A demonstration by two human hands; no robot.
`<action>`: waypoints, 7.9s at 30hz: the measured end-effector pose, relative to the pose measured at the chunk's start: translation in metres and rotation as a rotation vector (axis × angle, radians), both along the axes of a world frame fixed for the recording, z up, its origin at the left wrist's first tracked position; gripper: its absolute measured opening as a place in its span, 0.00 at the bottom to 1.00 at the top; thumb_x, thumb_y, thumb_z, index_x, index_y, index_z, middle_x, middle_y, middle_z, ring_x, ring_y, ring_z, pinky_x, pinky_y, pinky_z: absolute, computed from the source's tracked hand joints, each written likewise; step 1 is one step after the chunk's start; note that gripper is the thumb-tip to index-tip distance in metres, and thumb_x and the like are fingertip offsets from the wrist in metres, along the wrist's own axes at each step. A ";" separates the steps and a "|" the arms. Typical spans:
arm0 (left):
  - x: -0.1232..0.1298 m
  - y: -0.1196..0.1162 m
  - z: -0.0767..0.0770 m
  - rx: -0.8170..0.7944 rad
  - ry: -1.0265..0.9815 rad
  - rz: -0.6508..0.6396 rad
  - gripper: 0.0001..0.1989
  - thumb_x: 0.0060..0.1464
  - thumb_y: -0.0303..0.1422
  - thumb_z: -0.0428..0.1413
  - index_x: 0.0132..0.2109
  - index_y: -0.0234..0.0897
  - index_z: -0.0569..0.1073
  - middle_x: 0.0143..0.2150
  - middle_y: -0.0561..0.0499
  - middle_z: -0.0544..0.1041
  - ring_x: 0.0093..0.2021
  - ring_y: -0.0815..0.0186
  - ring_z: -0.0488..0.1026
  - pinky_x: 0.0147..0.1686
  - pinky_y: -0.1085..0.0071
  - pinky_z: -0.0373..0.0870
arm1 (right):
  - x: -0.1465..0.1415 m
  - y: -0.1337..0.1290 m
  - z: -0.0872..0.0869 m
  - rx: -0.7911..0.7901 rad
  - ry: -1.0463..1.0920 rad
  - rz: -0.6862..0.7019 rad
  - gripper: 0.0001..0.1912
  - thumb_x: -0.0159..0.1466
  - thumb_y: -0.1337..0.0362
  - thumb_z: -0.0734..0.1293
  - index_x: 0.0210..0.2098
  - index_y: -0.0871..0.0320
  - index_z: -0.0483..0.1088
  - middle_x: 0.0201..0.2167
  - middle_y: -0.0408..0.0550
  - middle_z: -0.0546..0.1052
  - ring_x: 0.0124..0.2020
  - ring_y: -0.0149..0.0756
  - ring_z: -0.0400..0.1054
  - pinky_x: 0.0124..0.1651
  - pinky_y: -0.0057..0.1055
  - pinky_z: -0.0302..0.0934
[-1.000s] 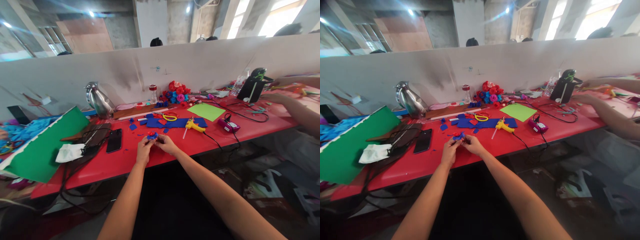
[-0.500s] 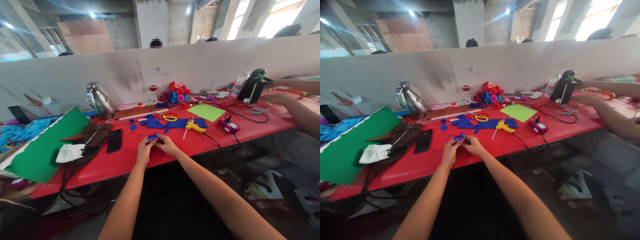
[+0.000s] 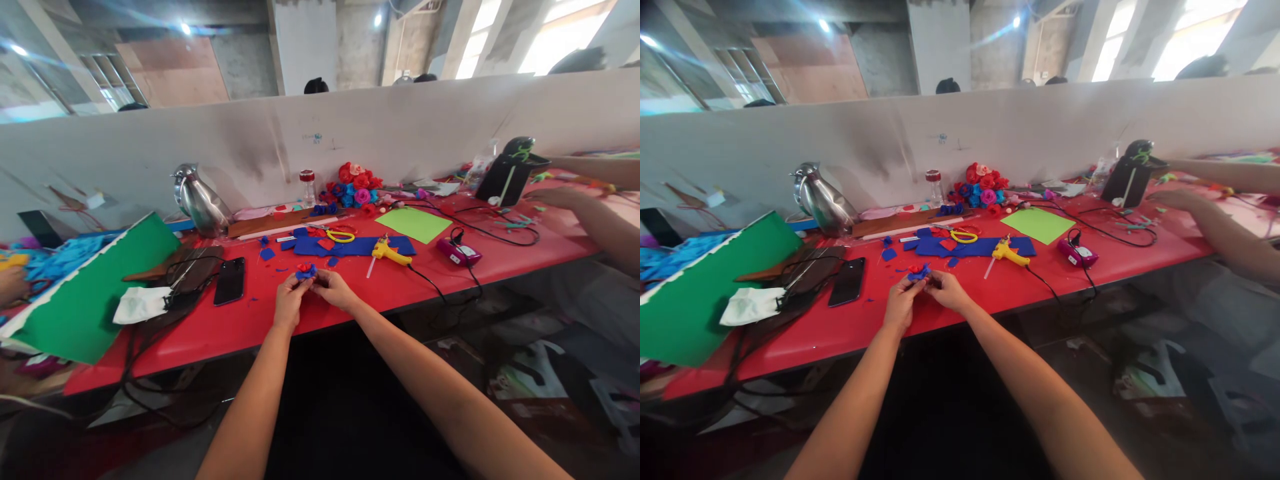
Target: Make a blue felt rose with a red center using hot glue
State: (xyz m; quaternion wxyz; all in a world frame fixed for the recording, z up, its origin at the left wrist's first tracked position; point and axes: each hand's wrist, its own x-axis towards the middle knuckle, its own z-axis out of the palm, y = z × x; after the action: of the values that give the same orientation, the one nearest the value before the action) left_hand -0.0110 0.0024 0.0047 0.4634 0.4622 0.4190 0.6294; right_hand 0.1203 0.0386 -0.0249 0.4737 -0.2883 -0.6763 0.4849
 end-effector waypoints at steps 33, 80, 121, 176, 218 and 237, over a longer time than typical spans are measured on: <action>0.000 0.000 -0.003 0.057 0.051 0.100 0.11 0.37 0.39 0.68 0.26 0.38 0.78 0.28 0.54 0.75 0.33 0.66 0.70 0.39 0.70 0.67 | -0.001 -0.008 0.010 -0.137 0.069 -0.109 0.08 0.51 0.63 0.69 0.31 0.56 0.68 0.16 0.35 0.66 0.18 0.28 0.59 0.24 0.25 0.53; -0.021 0.005 -0.005 0.374 0.667 -0.126 0.17 0.47 0.17 0.51 0.35 0.37 0.81 0.35 0.48 0.81 0.37 0.63 0.77 0.40 0.68 0.72 | 0.006 -0.017 0.033 -0.242 0.255 -0.120 0.21 0.49 0.48 0.75 0.19 0.58 0.69 0.18 0.39 0.67 0.23 0.28 0.56 0.30 0.29 0.52; -0.022 0.003 -0.005 0.367 0.725 0.127 0.08 0.54 0.26 0.55 0.30 0.37 0.78 0.31 0.49 0.81 0.33 0.64 0.76 0.35 0.71 0.71 | 0.007 -0.020 0.035 -0.241 0.272 -0.139 0.23 0.51 0.43 0.72 0.21 0.57 0.67 0.17 0.39 0.67 0.20 0.28 0.56 0.26 0.29 0.50; -0.022 0.001 -0.003 0.311 0.753 0.121 0.07 0.53 0.26 0.56 0.30 0.37 0.78 0.30 0.49 0.79 0.31 0.64 0.75 0.32 0.72 0.69 | 0.007 -0.021 0.036 -0.240 0.250 -0.124 0.23 0.49 0.43 0.74 0.23 0.56 0.68 0.18 0.40 0.68 0.20 0.29 0.57 0.27 0.29 0.53; -0.021 0.003 -0.003 0.369 0.737 0.183 0.08 0.56 0.30 0.57 0.29 0.37 0.77 0.28 0.50 0.79 0.29 0.65 0.73 0.33 0.71 0.69 | 0.006 -0.018 0.032 -0.211 0.251 -0.088 0.24 0.52 0.42 0.73 0.25 0.57 0.68 0.19 0.40 0.69 0.20 0.27 0.58 0.26 0.28 0.52; -0.019 0.001 0.000 0.403 0.683 0.186 0.09 0.56 0.30 0.56 0.28 0.38 0.76 0.28 0.51 0.79 0.29 0.65 0.74 0.33 0.71 0.70 | 0.008 -0.019 0.032 -0.238 0.269 -0.066 0.21 0.50 0.47 0.75 0.24 0.57 0.68 0.19 0.40 0.70 0.20 0.27 0.58 0.26 0.27 0.53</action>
State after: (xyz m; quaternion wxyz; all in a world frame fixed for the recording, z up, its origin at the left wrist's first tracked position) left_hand -0.0303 0.0033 0.0044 0.1391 0.6864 0.4571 0.5483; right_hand 0.1279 0.0192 0.0075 0.5380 -0.2971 -0.5348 0.5799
